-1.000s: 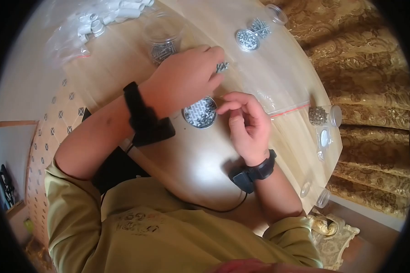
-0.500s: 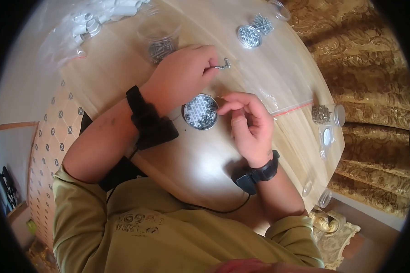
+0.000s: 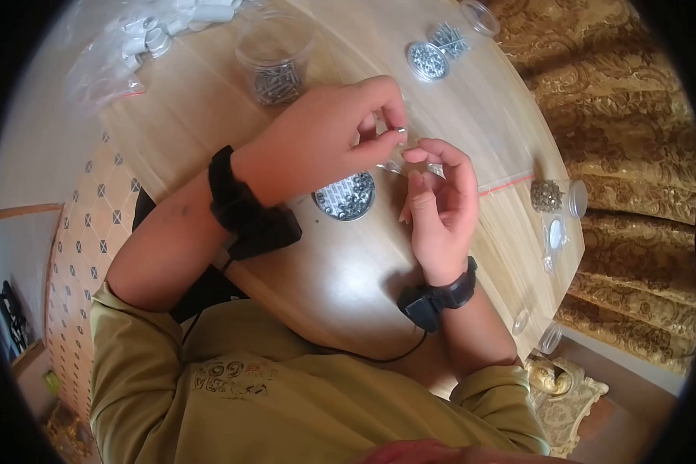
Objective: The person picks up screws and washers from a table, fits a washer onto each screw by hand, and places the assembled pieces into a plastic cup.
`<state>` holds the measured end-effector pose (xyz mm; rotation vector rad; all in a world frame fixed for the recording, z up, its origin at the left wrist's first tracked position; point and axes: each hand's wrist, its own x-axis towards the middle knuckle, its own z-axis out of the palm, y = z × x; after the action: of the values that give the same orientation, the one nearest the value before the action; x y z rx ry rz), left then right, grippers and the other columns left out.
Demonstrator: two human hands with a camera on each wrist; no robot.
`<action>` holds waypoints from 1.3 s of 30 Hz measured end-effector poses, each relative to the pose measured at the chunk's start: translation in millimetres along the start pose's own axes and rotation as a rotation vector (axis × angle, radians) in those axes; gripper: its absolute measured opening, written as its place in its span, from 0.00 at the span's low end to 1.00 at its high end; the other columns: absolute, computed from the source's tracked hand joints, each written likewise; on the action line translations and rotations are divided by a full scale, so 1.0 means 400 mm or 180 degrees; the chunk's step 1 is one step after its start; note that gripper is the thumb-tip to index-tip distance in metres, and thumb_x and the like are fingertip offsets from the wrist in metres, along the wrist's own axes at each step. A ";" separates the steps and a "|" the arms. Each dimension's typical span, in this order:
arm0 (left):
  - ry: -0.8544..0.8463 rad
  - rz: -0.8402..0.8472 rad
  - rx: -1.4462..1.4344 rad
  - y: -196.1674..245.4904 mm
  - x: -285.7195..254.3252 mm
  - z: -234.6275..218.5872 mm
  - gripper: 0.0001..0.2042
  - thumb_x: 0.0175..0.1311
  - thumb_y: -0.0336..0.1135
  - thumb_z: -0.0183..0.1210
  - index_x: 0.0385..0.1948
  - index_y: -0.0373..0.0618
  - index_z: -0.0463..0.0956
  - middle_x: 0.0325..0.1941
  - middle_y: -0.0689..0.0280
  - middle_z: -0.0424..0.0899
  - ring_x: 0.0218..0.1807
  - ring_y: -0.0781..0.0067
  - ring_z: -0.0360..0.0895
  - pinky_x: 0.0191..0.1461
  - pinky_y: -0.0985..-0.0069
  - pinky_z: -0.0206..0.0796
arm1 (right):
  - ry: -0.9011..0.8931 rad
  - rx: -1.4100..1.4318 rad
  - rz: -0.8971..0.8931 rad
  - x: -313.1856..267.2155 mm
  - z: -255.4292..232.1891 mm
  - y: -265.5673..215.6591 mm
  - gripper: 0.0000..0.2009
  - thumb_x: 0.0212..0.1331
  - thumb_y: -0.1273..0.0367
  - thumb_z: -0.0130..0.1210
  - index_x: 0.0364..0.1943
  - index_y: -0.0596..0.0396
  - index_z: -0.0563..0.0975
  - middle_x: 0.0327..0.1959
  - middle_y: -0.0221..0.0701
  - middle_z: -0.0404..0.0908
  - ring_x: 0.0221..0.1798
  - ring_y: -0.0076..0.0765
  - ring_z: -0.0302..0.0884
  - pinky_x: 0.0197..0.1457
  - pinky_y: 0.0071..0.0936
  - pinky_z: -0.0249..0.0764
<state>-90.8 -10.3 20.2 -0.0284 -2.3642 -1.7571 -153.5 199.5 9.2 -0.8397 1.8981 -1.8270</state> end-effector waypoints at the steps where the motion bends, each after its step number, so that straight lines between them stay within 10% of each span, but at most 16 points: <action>1: -0.0001 0.0085 0.0031 -0.003 0.000 -0.003 0.11 0.67 0.25 0.65 0.48 0.38 0.78 0.34 0.69 0.85 0.32 0.84 0.79 0.38 0.82 0.71 | 0.0010 0.0023 -0.0028 -0.001 -0.001 0.001 0.20 0.69 0.84 0.48 0.63 0.60 0.71 0.58 0.32 0.77 0.34 0.13 0.72 0.39 0.15 0.70; 19: -0.0775 0.0296 0.0569 0.013 -0.038 -0.028 0.20 0.59 0.42 0.73 0.50 0.47 0.80 0.34 0.64 0.87 0.34 0.68 0.85 0.39 0.75 0.75 | -0.0533 -0.0384 -0.0426 0.000 0.008 0.011 0.07 0.62 0.80 0.67 0.43 0.60 0.84 0.39 0.34 0.86 0.37 0.29 0.81 0.41 0.25 0.76; 23: -0.0848 0.0168 0.0465 0.036 -0.040 -0.036 0.19 0.61 0.42 0.72 0.49 0.46 0.80 0.33 0.64 0.85 0.36 0.67 0.83 0.41 0.73 0.74 | -0.0337 -0.0424 -0.0382 -0.005 0.003 0.021 0.06 0.64 0.79 0.65 0.44 0.60 0.84 0.37 0.31 0.84 0.36 0.26 0.80 0.40 0.23 0.76; 31: -0.0395 0.1753 0.1441 -0.019 -0.056 -0.031 0.06 0.68 0.34 0.62 0.38 0.43 0.80 0.34 0.63 0.81 0.40 0.57 0.73 0.47 0.64 0.68 | -0.0178 -0.0382 -0.0275 -0.013 0.005 0.017 0.07 0.65 0.79 0.65 0.45 0.59 0.83 0.36 0.29 0.80 0.32 0.21 0.75 0.37 0.20 0.72; 36: 0.0006 0.1394 0.1702 -0.024 -0.094 -0.026 0.04 0.69 0.32 0.60 0.35 0.44 0.78 0.33 0.63 0.78 0.40 0.56 0.73 0.51 0.63 0.65 | -0.0430 -0.0732 -0.0986 -0.001 0.014 0.013 0.15 0.62 0.81 0.65 0.53 0.59 0.80 0.46 0.30 0.83 0.26 0.17 0.68 0.33 0.19 0.68; 39: 0.0177 0.1298 0.1771 -0.031 -0.099 -0.026 0.04 0.70 0.32 0.59 0.34 0.44 0.78 0.32 0.63 0.77 0.40 0.56 0.73 0.51 0.63 0.64 | -0.0434 -0.0433 -0.0333 -0.015 0.025 -0.023 0.20 0.63 0.81 0.62 0.60 0.59 0.77 0.51 0.31 0.85 0.26 0.15 0.67 0.32 0.18 0.67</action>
<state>-51.9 -19.8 4.6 -0.3450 -2.4934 -0.8817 -141.0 196.0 16.7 -1.0995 1.9407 -1.6660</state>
